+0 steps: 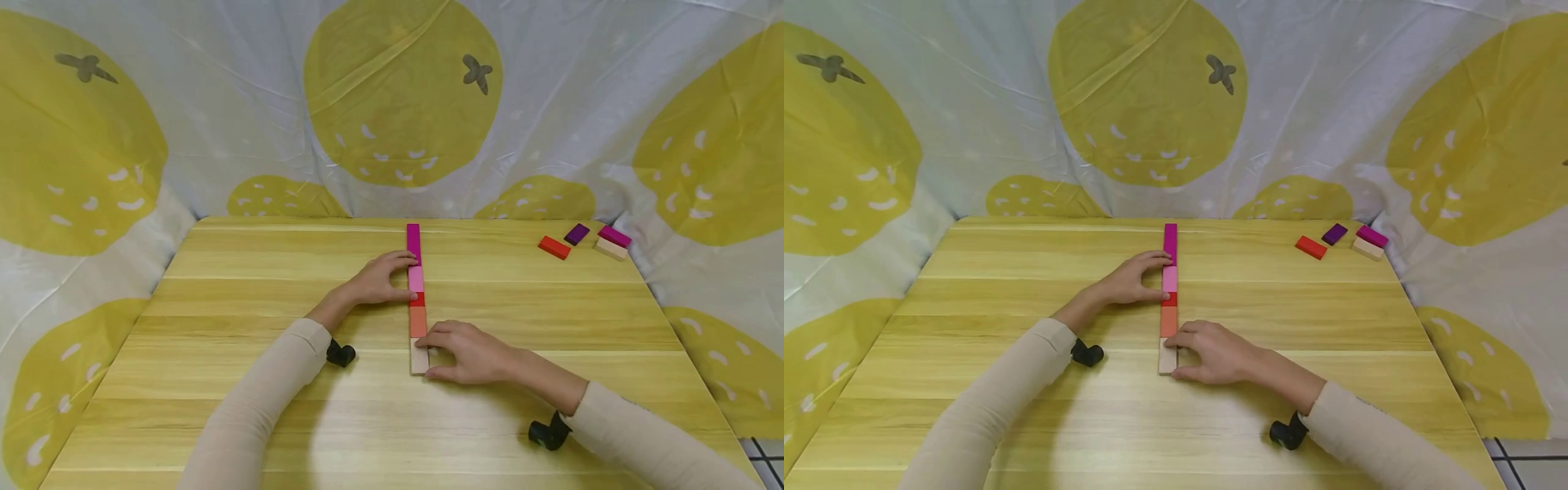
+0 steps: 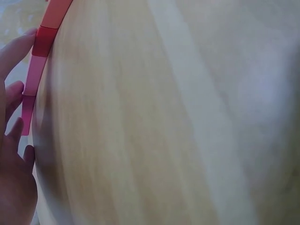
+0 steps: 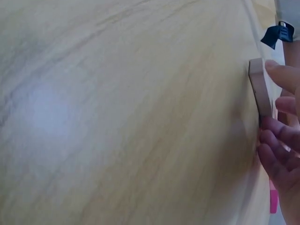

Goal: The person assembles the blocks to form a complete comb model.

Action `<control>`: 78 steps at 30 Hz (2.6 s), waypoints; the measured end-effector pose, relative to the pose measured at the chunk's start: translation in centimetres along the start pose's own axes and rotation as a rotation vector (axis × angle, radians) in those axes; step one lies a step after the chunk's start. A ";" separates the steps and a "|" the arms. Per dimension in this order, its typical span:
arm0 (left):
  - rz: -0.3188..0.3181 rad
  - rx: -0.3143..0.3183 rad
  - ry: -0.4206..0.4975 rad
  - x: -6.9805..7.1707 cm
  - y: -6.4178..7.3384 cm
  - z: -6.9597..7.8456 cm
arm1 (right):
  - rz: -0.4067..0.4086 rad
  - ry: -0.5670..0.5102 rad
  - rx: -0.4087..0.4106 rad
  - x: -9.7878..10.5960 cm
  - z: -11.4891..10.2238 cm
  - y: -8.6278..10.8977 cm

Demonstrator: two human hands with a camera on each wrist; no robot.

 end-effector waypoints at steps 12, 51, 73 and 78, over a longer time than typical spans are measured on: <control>-0.007 -0.033 0.032 0.4 -0.3 0.2 | 0.187 -0.048 -0.050 7.0 4.9 2.6; 0.134 0.242 0.028 1.2 -4.9 -3.7 | 0.433 0.061 -0.642 16.3 24.1 11.1; 0.124 0.240 0.056 1.3 -4.8 -3.9 | 0.361 0.089 -0.450 16.7 20.9 1.7; 0.128 0.231 0.055 1.2 -4.8 -3.9 | 0.353 0.071 -0.423 15.7 19.9 -1.2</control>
Point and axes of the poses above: each hand's wrist, its own y-axis away from the middle knuckle, its own x-axis out of the back of the hand, z = x × y, the point moved 6 cm from there along -y, towards the middle knuckle, and after that the axes turned 6 degrees about -y, right-handed, at the moved point
